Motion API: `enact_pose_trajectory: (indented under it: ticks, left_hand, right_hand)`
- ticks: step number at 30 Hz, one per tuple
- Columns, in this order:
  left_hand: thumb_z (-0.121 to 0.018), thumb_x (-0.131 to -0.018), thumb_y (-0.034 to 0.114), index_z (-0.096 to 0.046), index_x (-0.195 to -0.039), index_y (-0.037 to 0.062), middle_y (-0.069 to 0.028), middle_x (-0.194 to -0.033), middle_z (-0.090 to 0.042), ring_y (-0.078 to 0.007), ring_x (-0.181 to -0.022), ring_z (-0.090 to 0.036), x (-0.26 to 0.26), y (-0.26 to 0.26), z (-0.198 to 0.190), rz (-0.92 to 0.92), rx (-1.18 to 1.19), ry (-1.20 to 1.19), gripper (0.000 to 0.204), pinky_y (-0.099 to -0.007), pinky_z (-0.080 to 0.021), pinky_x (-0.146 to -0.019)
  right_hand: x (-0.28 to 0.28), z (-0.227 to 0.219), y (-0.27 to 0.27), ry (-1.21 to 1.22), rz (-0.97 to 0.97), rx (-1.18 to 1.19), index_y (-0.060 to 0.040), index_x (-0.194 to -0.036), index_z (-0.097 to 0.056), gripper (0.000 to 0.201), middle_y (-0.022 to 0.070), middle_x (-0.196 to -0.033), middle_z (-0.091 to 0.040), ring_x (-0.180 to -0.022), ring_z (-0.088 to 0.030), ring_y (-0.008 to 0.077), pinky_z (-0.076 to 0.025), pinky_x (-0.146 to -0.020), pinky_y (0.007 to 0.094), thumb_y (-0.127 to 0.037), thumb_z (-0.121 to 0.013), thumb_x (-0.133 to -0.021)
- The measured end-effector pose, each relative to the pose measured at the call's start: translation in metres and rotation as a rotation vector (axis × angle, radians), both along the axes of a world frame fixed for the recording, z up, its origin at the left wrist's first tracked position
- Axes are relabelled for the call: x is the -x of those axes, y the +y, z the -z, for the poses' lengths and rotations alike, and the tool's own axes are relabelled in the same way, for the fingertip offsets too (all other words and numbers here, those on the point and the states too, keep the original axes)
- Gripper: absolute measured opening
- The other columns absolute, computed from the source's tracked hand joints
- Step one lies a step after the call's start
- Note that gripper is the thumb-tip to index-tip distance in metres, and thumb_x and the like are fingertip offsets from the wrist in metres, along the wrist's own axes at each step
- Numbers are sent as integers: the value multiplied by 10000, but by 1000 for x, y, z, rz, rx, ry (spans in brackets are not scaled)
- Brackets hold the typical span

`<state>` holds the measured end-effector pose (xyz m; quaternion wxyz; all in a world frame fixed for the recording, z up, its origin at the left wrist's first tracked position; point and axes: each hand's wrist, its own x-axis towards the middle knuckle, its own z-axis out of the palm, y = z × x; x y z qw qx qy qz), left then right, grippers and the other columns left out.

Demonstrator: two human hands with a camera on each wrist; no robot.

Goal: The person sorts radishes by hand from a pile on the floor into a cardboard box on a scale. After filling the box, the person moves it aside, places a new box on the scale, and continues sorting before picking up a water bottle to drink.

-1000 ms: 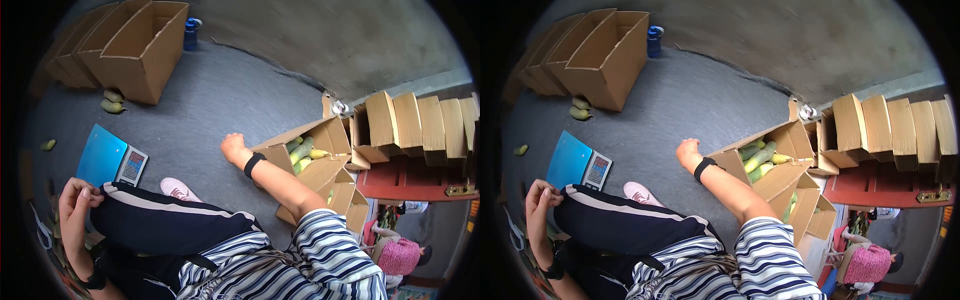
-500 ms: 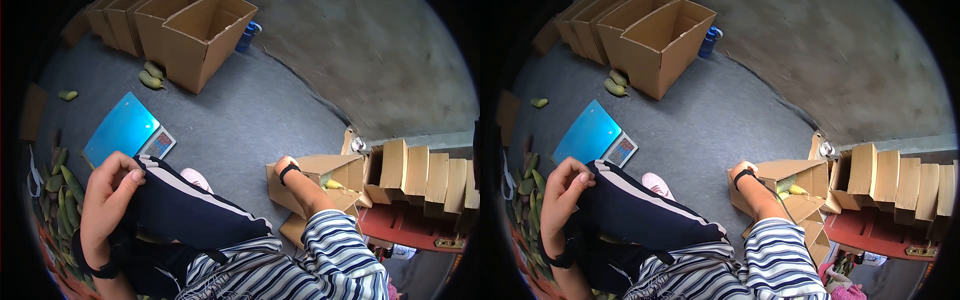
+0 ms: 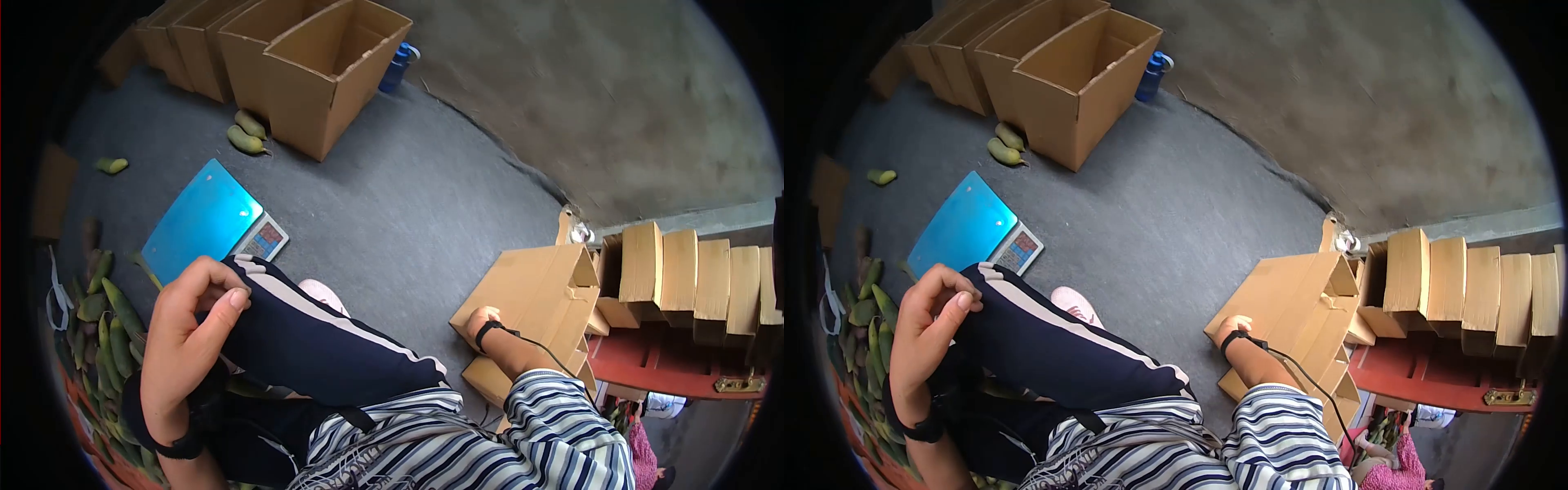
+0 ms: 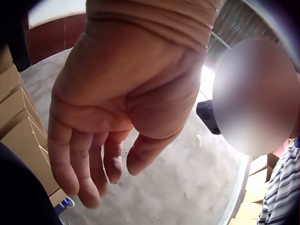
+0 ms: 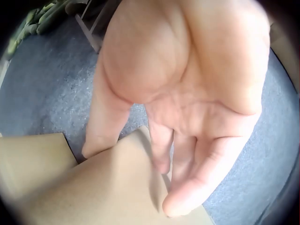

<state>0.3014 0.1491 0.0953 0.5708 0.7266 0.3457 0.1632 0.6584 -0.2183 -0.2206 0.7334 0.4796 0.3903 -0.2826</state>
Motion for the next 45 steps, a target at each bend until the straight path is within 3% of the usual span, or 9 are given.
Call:
enact_pose_trajectory:
  ticks: [3,6,13,20,26,32,36,39,45]
  left_hand:
    - [-604,-895,84,-580,-901,-26,-55,-767,-597,-101,-692,-569,5,2,-7,-15,-7,0,113,-231,-454,-622]
    - [-617,-879,103,-596,-900,-19,-88,-783,-619,-160,-711,-608,13,2,-11,-55,-76,-31,126,-277,-494,-669]
    - [-616,-879,132,-602,-915,-37,-120,-823,-625,-206,-759,-636,11,6,-10,-3,-148,-21,174,-312,-509,-688]
    - [-591,-883,182,-525,-874,-10,-199,-859,-607,-392,-815,-610,9,10,16,5,-322,-29,203,-464,-476,-706]
    - [-563,-915,197,-522,-886,0,-171,-869,-596,-362,-856,-605,8,10,15,10,-325,21,204,-454,-475,-747]
    - [-574,-905,171,-507,-877,-23,-199,-849,-589,-383,-826,-610,-1,3,20,65,-380,-26,207,-458,-487,-708]
    - [-591,-889,179,-507,-875,-29,-198,-823,-594,-386,-806,-621,-7,-2,25,30,-457,-55,225,-464,-494,-698]
    - [-595,-878,165,-508,-859,-33,-204,-825,-598,-386,-801,-625,-8,-1,25,-18,-418,-57,217,-464,-493,-692]
    - [-585,-879,153,-477,-864,-39,-228,-846,-611,-410,-835,-618,-7,2,23,-138,-419,-77,221,-466,-491,-705]
  right_hand:
    - [-52,73,-32,25,250,-296,-146,-1083,-729,321,84,-983,-723,-904,-688,317,-560,-668,526,-241,-691,-778]
    - [-48,-38,80,302,323,-317,-128,-1138,-701,380,109,-1183,-669,-1093,-643,278,-522,-908,388,-365,-656,-845]
    - [-23,-191,361,713,-200,-2014,-53,-1184,-566,427,139,-1146,-592,-1025,-594,322,-523,-840,427,-220,-701,-815]
    - [-32,-173,521,478,-279,-1849,-67,-1209,-607,582,147,-1315,-555,-1214,-508,306,-415,-1006,431,-494,-662,-817]
    - [-32,-157,495,522,-312,-1733,-57,-776,-689,334,128,-787,-681,-854,-655,322,-473,-850,434,-380,-639,-847]
    - [30,-180,416,769,-388,-1776,-31,-642,-588,298,158,-695,-618,-687,-628,340,-502,-643,443,-260,-690,-805]
    - [83,-183,358,922,-5,-1723,-27,-711,-552,285,165,-699,-575,-678,-588,365,-480,-644,448,-251,-704,-801]
    - [85,-176,320,1262,-92,-1637,-29,-972,-568,312,186,-890,-599,-839,-589,383,-478,-737,446,-206,-726,-769]
    - [17,-164,243,962,-58,-1725,-41,-977,-598,271,178,-924,-635,-878,-615,365,-495,-764,431,-113,-732,-752]
